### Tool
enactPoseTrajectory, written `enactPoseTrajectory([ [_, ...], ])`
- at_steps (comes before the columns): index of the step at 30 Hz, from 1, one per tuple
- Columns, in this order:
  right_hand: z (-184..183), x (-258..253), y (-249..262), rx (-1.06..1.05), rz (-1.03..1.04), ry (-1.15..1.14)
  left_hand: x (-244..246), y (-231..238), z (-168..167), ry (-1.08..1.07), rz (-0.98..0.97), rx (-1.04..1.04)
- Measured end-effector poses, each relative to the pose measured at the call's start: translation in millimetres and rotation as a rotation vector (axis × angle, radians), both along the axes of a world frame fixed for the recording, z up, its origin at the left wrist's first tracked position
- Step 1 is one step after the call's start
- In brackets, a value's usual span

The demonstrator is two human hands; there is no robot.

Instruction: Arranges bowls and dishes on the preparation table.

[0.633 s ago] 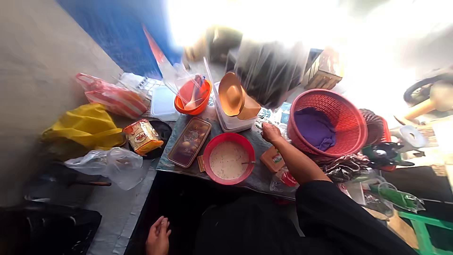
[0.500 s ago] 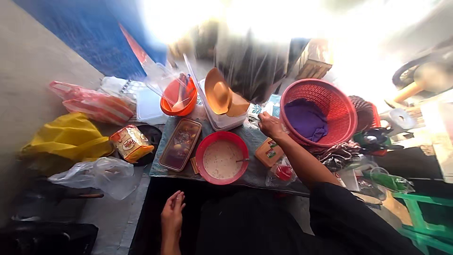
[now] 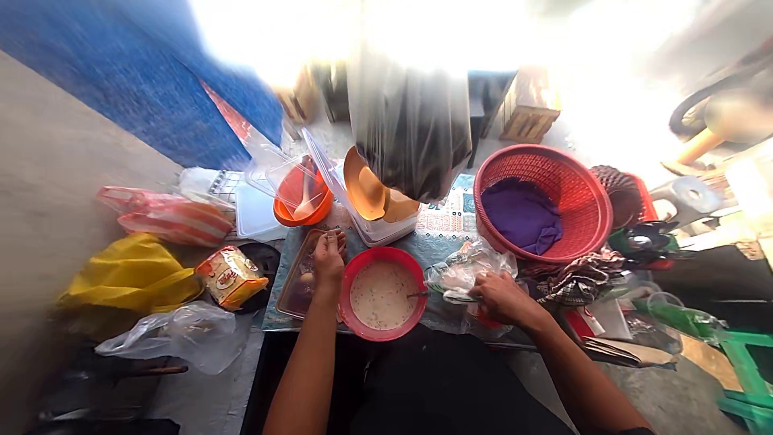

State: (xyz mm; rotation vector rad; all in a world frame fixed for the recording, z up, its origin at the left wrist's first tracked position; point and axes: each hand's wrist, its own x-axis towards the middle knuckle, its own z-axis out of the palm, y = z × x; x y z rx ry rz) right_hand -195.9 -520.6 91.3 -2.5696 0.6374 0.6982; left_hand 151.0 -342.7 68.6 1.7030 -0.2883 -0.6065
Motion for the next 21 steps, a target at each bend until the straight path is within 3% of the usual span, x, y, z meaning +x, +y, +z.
enactPoseTrajectory([
  [2, 19, 9, -2, 0.128, 0.017, 0.119, 15, -21, -6, 0.039, -0.001, 0.031],
  [5, 23, 48, -26, 0.109, -0.054, -0.164, 27, -46, -15, 0.041, -0.015, 0.129],
  [8, 1, 112, -60, 0.186, -0.392, -0.517, 25, -63, -20, 0.12, 0.022, 0.111],
  [11, -24, 172, -90, 0.522, -0.899, -0.752, 22, -72, -21, 0.145, 0.046, 0.084],
  [12, -33, 184, -99, 0.641, -0.962, -0.837, 25, -74, -23, 0.138, 0.056, 0.087],
  [14, -61, 194, -114, 0.871, -0.954, -0.968, 32, -79, -28, 0.137, 0.064, 0.118],
  [16, -88, 197, -132, 0.95, -0.91, -0.964, 40, -83, -31, 0.16, 0.029, 0.173],
  [21, -81, 198, -139, 0.937, -0.894, -0.827, 44, -87, -24, 0.199, -0.082, 0.232],
])
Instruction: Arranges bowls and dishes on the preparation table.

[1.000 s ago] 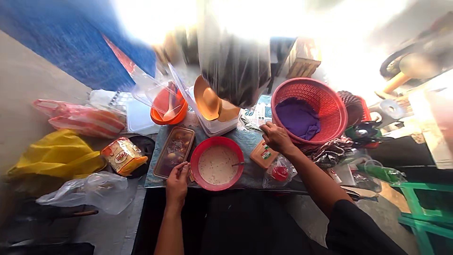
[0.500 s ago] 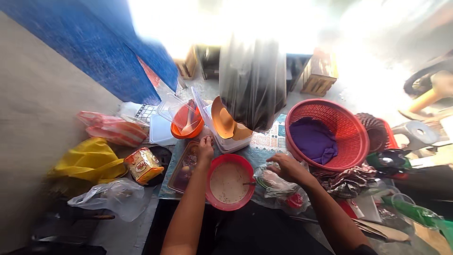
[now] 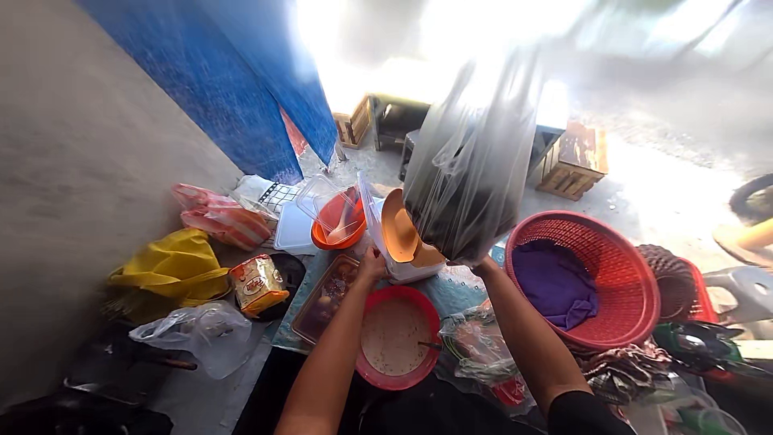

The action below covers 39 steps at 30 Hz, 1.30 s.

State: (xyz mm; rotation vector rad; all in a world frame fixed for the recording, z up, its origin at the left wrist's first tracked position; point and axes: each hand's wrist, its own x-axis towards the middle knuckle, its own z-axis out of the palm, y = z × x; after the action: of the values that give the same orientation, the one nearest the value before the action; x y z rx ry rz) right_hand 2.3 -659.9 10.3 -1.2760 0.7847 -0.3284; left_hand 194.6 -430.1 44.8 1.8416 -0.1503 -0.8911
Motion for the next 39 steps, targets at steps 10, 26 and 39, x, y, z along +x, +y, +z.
enactPoseTrajectory([
  [10, 92, -36, -5, -0.336, 0.012, 0.283, -29, -34, 36, -0.065, -0.192, -0.061],
  [26, 113, -92, 22, -0.839, -0.04, 0.529, -66, -97, -14, -0.078, -0.488, -0.072],
  [39, 102, -89, 36, -0.95, 0.095, 0.943, -82, -99, -29, -0.597, -0.979, 0.301],
])
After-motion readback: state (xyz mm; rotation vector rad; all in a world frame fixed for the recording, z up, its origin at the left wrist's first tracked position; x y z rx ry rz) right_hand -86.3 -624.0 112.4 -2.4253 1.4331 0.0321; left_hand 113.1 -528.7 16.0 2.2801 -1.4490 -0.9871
